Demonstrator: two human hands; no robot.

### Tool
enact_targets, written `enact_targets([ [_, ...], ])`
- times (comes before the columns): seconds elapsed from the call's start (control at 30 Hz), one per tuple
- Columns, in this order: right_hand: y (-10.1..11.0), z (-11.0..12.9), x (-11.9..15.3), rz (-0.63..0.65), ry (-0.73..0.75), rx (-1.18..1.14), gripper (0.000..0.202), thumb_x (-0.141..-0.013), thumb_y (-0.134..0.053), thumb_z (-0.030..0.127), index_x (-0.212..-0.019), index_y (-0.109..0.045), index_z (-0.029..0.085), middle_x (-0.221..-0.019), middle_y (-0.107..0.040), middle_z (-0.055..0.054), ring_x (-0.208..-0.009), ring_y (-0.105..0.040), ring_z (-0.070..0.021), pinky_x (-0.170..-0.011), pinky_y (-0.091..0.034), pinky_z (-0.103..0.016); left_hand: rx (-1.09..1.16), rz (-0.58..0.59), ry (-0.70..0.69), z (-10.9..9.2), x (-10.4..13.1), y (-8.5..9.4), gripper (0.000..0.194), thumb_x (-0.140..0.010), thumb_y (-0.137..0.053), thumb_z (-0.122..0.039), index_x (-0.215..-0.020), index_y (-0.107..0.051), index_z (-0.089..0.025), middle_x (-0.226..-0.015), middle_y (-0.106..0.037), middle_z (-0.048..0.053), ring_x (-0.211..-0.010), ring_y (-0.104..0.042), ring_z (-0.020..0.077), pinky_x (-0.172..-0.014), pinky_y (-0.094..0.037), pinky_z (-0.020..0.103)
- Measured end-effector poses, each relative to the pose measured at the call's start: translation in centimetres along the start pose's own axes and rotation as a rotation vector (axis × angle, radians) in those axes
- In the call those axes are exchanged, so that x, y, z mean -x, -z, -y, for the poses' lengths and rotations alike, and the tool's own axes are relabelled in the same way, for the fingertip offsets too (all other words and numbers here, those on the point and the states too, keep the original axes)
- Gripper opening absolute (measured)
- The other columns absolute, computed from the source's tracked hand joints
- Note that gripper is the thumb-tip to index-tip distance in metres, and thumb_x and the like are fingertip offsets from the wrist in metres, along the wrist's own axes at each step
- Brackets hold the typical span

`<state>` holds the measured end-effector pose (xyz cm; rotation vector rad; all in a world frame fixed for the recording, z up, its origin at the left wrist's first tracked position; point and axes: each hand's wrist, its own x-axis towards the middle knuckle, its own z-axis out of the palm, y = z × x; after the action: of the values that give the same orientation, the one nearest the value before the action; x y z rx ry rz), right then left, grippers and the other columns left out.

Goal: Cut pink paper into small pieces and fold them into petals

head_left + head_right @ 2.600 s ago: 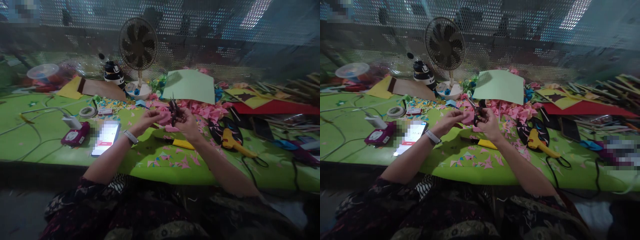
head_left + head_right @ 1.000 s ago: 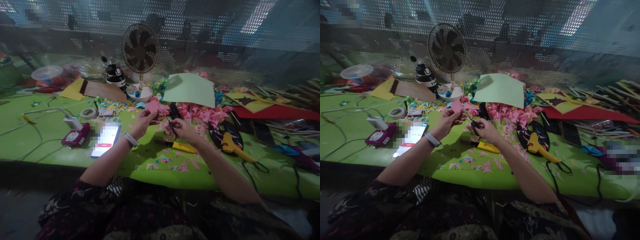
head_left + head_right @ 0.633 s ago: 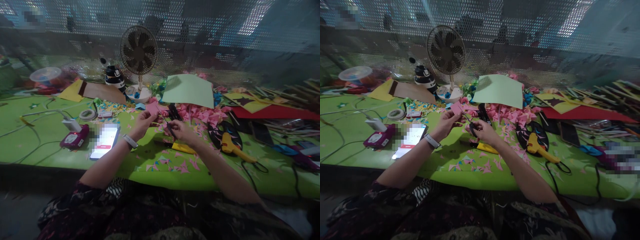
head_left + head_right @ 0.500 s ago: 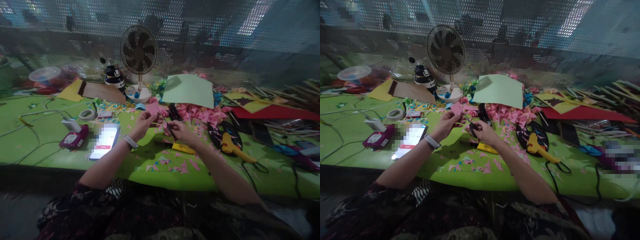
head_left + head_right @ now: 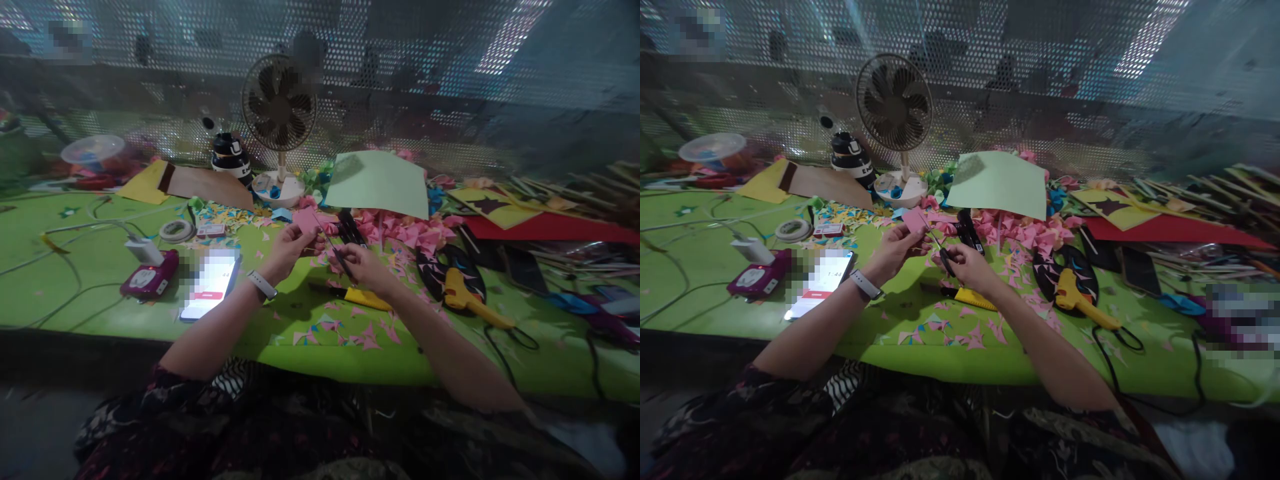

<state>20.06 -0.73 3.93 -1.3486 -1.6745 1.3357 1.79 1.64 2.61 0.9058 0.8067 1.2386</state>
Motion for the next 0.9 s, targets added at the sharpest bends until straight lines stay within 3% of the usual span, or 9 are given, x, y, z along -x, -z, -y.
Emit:
enact_targets([
  [0.37,-0.18,0.0,-0.04,-0.017,0.024,-0.026,0.057,-0.057,-0.084,0.064,-0.08,-0.059,0.018,-0.07,-0.062,0.001,-0.063,-0.052,-0.0112,-0.057,-0.04,-0.025,-0.011,-0.016,0.004,-0.16,0.06,-0.12,0.025,-0.078,-0.083,-0.029,-0.082,-0.064,-0.013,-0.067,-0.071,0.0,-0.053,-0.064,0.007,-0.059,-0.054,0.02],
  [0.57,-0.24,0.38,0.15,-0.035,-0.002,-0.013,0.059,-0.054,-0.083,0.067,-0.075,-0.057,0.019,-0.068,-0.062,0.002,-0.06,-0.05,-0.0102,-0.056,-0.039,-0.025,-0.021,-0.026,0.01,-0.16,0.07,-0.1,0.024,-0.078,-0.082,-0.028,-0.083,-0.063,-0.013,-0.068,-0.071,0.001,-0.053,-0.064,0.0076,-0.058,-0.053,0.02],
  [0.77,-0.14,0.14,-0.25,-0.045,0.015,0.0,0.061,-0.049,-0.085,0.068,-0.07,-0.054,0.02,-0.066,-0.062,0.001,-0.062,-0.053,-0.0119,-0.058,-0.041,-0.026,-0.058,-0.071,-0.092,0.2,-0.31,0.53,0.032,-0.079,-0.079,-0.043,-0.088,-0.063,-0.017,-0.073,-0.069,-0.001,-0.062,-0.07,0.0124,-0.053,-0.052,0.02],
  [0.9,-0.06,-0.11,-0.24,-0.024,0.012,0.006,0.06,-0.051,-0.084,0.068,-0.07,-0.055,0.019,-0.064,-0.061,0.001,-0.06,-0.054,-0.0121,-0.055,-0.04,-0.025,-0.067,-0.087,-0.131,0.49,-0.59,0.57,0.025,-0.083,-0.075,-0.038,-0.083,-0.061,-0.017,-0.07,-0.066,-0.003,-0.057,-0.069,0.0116,-0.053,-0.052,0.021],
])
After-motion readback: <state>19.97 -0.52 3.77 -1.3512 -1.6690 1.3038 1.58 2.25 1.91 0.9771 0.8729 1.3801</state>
